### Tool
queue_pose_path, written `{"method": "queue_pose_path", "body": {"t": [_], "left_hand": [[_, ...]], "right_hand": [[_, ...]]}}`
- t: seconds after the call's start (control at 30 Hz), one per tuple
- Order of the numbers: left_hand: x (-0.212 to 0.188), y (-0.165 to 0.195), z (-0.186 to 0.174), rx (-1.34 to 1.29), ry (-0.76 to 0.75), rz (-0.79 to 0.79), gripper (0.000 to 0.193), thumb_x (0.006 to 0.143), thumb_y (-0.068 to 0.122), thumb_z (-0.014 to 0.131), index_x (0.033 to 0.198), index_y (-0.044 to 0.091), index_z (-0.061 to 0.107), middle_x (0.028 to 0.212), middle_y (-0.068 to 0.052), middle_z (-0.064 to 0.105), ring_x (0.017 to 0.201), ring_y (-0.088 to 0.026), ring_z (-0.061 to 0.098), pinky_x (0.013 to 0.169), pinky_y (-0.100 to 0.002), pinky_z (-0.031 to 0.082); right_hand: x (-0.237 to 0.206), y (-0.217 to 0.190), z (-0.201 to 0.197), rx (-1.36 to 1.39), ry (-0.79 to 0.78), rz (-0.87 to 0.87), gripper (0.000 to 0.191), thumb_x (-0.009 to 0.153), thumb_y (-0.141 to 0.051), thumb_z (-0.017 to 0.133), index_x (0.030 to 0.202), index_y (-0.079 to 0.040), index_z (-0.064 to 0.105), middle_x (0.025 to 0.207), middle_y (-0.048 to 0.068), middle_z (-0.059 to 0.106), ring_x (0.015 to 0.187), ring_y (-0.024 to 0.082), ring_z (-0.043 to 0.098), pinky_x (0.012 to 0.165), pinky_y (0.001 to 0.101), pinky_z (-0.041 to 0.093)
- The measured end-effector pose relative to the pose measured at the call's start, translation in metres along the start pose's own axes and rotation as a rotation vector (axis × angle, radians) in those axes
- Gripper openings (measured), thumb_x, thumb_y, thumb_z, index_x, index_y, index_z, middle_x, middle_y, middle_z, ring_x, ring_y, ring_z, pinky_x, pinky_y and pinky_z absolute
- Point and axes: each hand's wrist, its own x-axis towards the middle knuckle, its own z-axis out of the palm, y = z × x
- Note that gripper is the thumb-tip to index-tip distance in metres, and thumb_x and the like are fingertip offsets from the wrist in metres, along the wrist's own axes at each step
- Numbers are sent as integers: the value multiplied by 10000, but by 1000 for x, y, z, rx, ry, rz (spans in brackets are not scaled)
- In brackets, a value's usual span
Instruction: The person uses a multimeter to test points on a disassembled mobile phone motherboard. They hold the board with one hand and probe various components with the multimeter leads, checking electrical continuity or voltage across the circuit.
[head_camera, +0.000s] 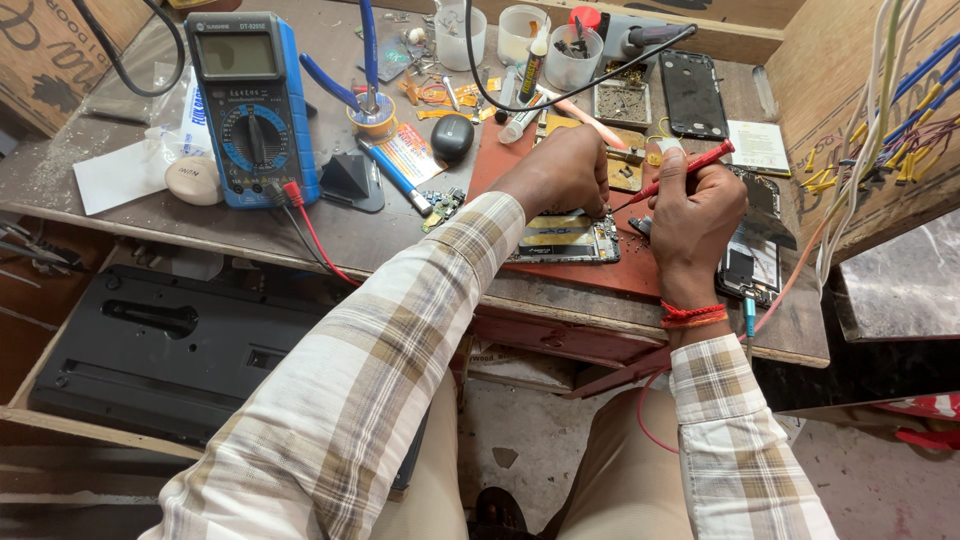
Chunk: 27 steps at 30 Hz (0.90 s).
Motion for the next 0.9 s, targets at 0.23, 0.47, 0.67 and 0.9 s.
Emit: {"method": "queue_pose_path", "body": {"t": [0.23, 0.47, 0.67, 0.9], "left_hand": [[0, -2, 4, 18, 5, 25, 206, 589, 128, 919, 767, 84, 824, 839, -82, 802, 799, -160, 779, 744, -330, 608], [3, -1, 9, 22, -3, 1, 251, 562, 139, 939, 770, 77, 814, 848, -108, 792, 800, -194, 774, 731, -348, 605], [1, -6, 8, 39, 21, -21, 291, 530, 159, 942, 762, 55, 801, 841, -123, 787, 802, -211, 774, 728, -355, 606], [10, 12, 24, 138, -17, -127, 374, 507, 193, 943, 802, 24, 787, 871, -137, 778, 826, -219, 772, 735, -357, 608]], "right_hand": [[-3, 4, 0, -5, 3, 4, 459, 1093, -261, 660, 702, -22, 686, 596, 50, 665, 511, 97, 641, 478, 257, 470], [-3, 11, -2, -20, 2, 0, 457, 1091, -257, 662, 705, -14, 687, 591, 52, 658, 504, 101, 628, 477, 264, 459], [-5, 11, 5, -16, 1, -24, 440, 1092, -244, 662, 718, -14, 692, 598, 46, 662, 517, 98, 633, 489, 261, 466], [-11, 20, -12, 65, 81, -61, 401, 1112, -207, 645, 771, -7, 712, 623, 51, 664, 541, 113, 634, 512, 279, 454]]}}
